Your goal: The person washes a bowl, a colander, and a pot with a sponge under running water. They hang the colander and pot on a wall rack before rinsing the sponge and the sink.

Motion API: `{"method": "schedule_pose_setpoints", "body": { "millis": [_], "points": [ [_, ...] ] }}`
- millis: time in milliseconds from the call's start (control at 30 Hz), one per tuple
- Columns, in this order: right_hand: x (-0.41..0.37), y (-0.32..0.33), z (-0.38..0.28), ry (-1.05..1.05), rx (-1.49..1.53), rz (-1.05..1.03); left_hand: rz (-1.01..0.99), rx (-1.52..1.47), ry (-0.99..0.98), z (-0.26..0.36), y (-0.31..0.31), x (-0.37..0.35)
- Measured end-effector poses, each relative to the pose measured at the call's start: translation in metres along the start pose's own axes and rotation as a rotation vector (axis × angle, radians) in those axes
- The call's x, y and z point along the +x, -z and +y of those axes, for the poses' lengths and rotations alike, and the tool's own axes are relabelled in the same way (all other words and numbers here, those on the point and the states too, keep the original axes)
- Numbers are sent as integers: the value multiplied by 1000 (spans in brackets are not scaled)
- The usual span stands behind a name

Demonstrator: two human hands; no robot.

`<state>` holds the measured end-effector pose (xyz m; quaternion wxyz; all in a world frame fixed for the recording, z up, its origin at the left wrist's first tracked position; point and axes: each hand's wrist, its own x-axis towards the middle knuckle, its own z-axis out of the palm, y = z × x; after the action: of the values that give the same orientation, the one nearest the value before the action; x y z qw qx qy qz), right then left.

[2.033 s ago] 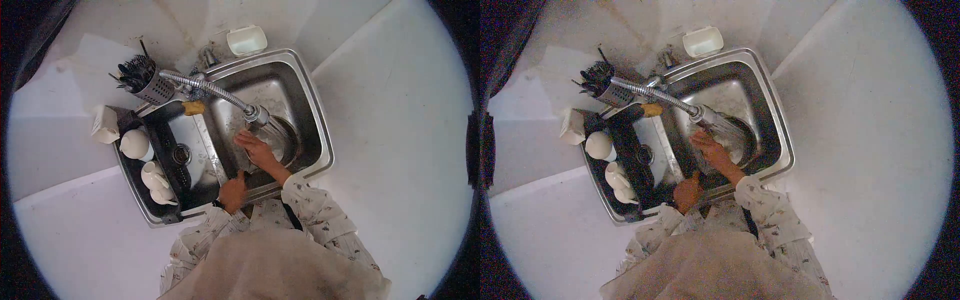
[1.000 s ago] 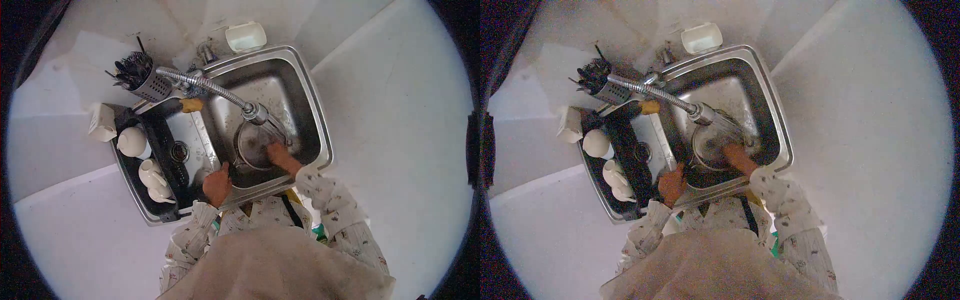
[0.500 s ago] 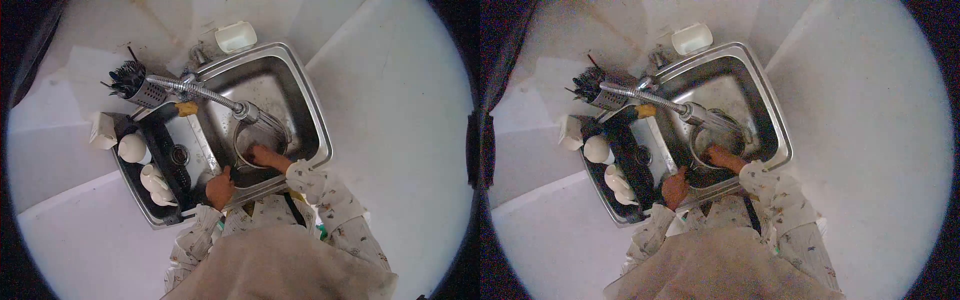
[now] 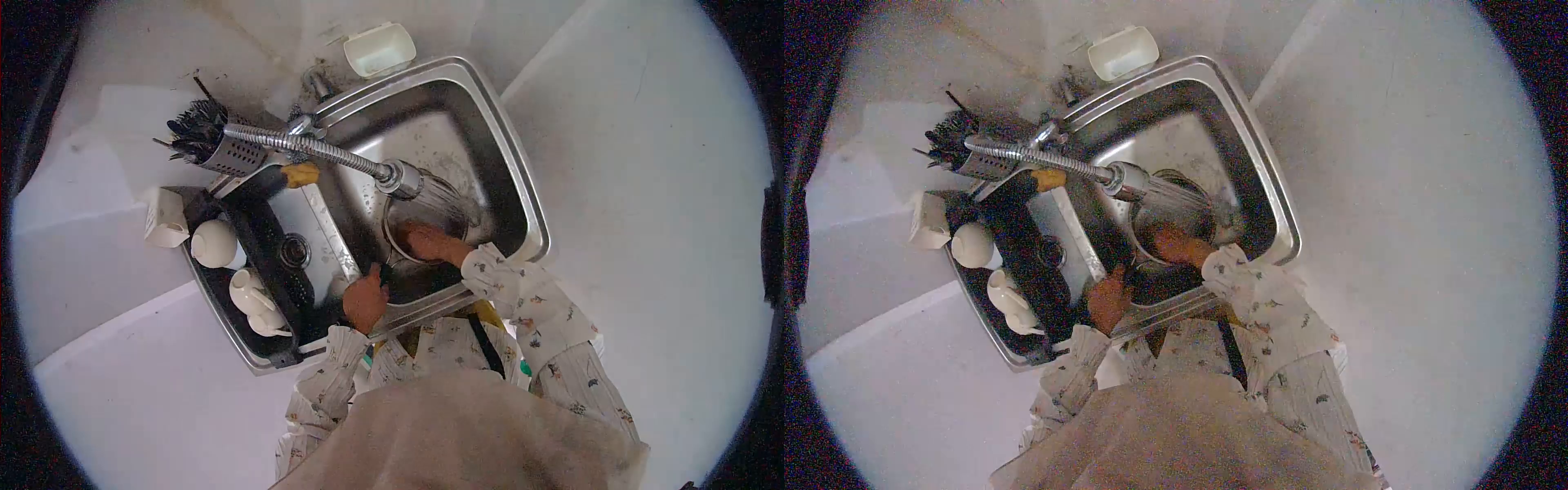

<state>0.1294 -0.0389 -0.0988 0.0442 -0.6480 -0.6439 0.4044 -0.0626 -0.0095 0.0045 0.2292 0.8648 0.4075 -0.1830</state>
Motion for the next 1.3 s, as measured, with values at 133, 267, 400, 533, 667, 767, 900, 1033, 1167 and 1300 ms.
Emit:
{"method": "schedule_pose_setpoints", "body": {
  "millis": [133, 267, 400, 533, 667, 767, 900, 1033, 1167, 1300],
  "points": [
    [25, -12, 30, 211, -339, 310, -33, 27, 8, 3, 3, 1],
    [33, 21, 4, -135, -57, -9, -32, 31, 85, 14, 12, 6],
    [58, -41, 27, -59, 86, 189, -30, 32, 156, 13, 6, 12],
    [39, -47, 42, 107, -101, 469, -88, 42, 141, 19, 11, 15],
    [51, -56, 52, 31, -157, 315, -79, 81, 164, 17, 12, 19],
    [50, -53, 46, -66, -181, 123, -55, 59, 158, 16, 8, 18],
    [44, -45, 51, -71, -179, 88, -41, 56, 156, 14, 6, 17],
    [24, -29, 62, -110, -232, 95, -68, 45, 192, 14, 9, 19],
    [7, -16, 55, -180, -237, -69, -9, -39, 198, 11, 3, 20],
    [20, -33, 41, -171, 105, -324, -69, -61, 173, 14, 9, 19]
  ]
}}
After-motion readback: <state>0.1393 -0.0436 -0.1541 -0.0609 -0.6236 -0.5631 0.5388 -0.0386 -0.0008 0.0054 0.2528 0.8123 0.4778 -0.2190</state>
